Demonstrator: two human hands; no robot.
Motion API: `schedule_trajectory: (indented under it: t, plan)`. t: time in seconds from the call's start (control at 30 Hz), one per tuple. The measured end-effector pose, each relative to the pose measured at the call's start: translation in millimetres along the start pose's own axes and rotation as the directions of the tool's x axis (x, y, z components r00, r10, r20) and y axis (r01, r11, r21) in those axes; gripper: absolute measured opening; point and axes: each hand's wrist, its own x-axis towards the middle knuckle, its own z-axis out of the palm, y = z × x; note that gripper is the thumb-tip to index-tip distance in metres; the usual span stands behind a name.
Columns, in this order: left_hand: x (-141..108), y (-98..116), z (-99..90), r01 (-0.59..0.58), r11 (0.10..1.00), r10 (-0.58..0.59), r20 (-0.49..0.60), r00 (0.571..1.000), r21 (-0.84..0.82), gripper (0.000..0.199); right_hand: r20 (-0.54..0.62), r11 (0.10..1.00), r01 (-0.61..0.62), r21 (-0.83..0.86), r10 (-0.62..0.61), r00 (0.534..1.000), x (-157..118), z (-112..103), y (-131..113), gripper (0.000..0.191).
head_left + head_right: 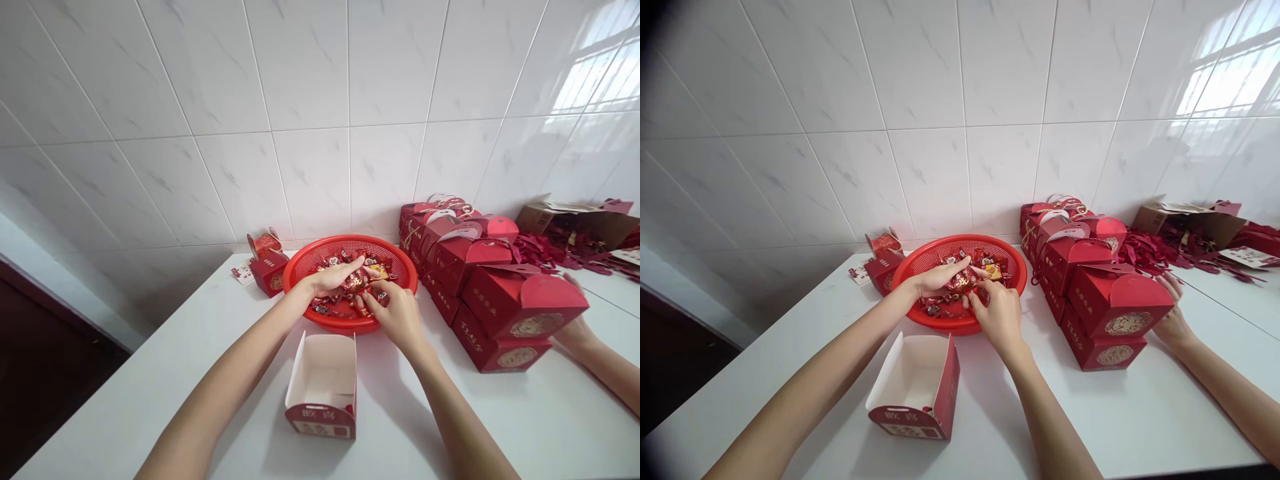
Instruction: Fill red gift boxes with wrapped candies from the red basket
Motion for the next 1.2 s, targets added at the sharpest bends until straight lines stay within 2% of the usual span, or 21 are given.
schedule_trajectory:
  t: [0.13,0.23,0.33,0.4,0.43,0.47,0.53,0.6,0.7,0.77,0.87,0.93,1.07,1.2]
  plan:
    - [-0.1,2.0,2.2,0.000,0.999,-0.002,-0.026,1.000,-0.051,0.069,-0.043,0.992,0.036,0.121,-0.031,0.999,-0.8,-2.5,-1.1,0.013]
    - [1.0,0.0,0.9,-0.049,0.998,0.047,-0.058,0.997,-0.045,0.072,-0.096,0.944,0.019,0.328,0.014,0.995,-0.6,-7.1,-2.9,0.013]
    - [2.9,-2.9,-2.1,-0.083,0.995,0.092,-0.165,0.982,0.061,0.070,-0.109,0.843,-0.009,0.538,0.079,0.991,0.9,-12.2,-5.3,0.020]
    - [3.5,-3.1,-2.9,-0.129,0.976,0.175,-0.277,0.945,0.177,0.059,-0.093,0.793,0.000,0.609,0.071,0.993,1.8,-13.7,-6.6,0.021]
    - [3.4,-2.4,-2.6,-0.161,0.960,0.227,-0.299,0.927,0.229,0.053,-0.089,0.787,0.004,0.617,0.064,0.994,2.0,-13.6,-6.9,0.021]
    - [3.0,-1.3,-1.8,-0.192,0.945,0.267,-0.283,0.921,0.266,0.051,-0.092,0.794,0.007,0.608,0.061,0.994,2.0,-13.0,-7.1,0.022]
    - [1.3,1.4,1.3,-0.246,0.926,0.303,-0.174,0.937,0.287,0.057,-0.107,0.833,0.005,0.553,0.066,0.992,1.5,-10.9,-7.1,0.023]
    - [-0.5,3.8,5.3,-0.277,0.912,0.310,-0.066,0.948,0.304,0.064,-0.099,0.865,-0.007,0.503,0.065,0.993,0.6,-8.8,-7.1,0.023]
    - [-0.1,4.8,8.3,-0.281,0.893,0.299,0.003,0.954,0.352,0.066,-0.034,0.859,-0.040,0.511,0.067,0.997,-0.8,-7.5,-8.0,0.024]
    - [2.9,3.8,5.0,-0.250,0.912,0.269,-0.013,0.963,0.325,0.071,-0.025,0.840,-0.061,0.539,0.088,0.996,-1.5,-7.7,-8.7,0.026]
    - [6.7,1.5,-9.6,-0.149,0.941,0.207,-0.171,0.963,0.303,0.081,-0.075,0.824,-0.057,0.564,0.120,0.990,-2.7,-8.4,-8.1,0.028]
    - [4.6,-0.2,-23.1,-0.051,0.923,0.157,-0.253,0.955,0.382,0.075,-0.090,0.829,-0.053,0.556,0.124,0.988,-3.5,-8.8,-6.7,0.029]
    - [-11.5,-7.3,-45.1,0.127,0.837,-0.014,-0.211,0.977,0.532,0.051,-0.091,0.847,-0.046,0.530,0.110,0.990,-5.1,-9.3,-4.4,0.031]
    - [-22.5,-17.6,-49.8,0.245,0.703,-0.166,-0.181,0.969,0.668,0.032,-0.087,0.836,-0.062,0.545,0.130,0.988,-6.0,-9.3,-4.3,0.031]
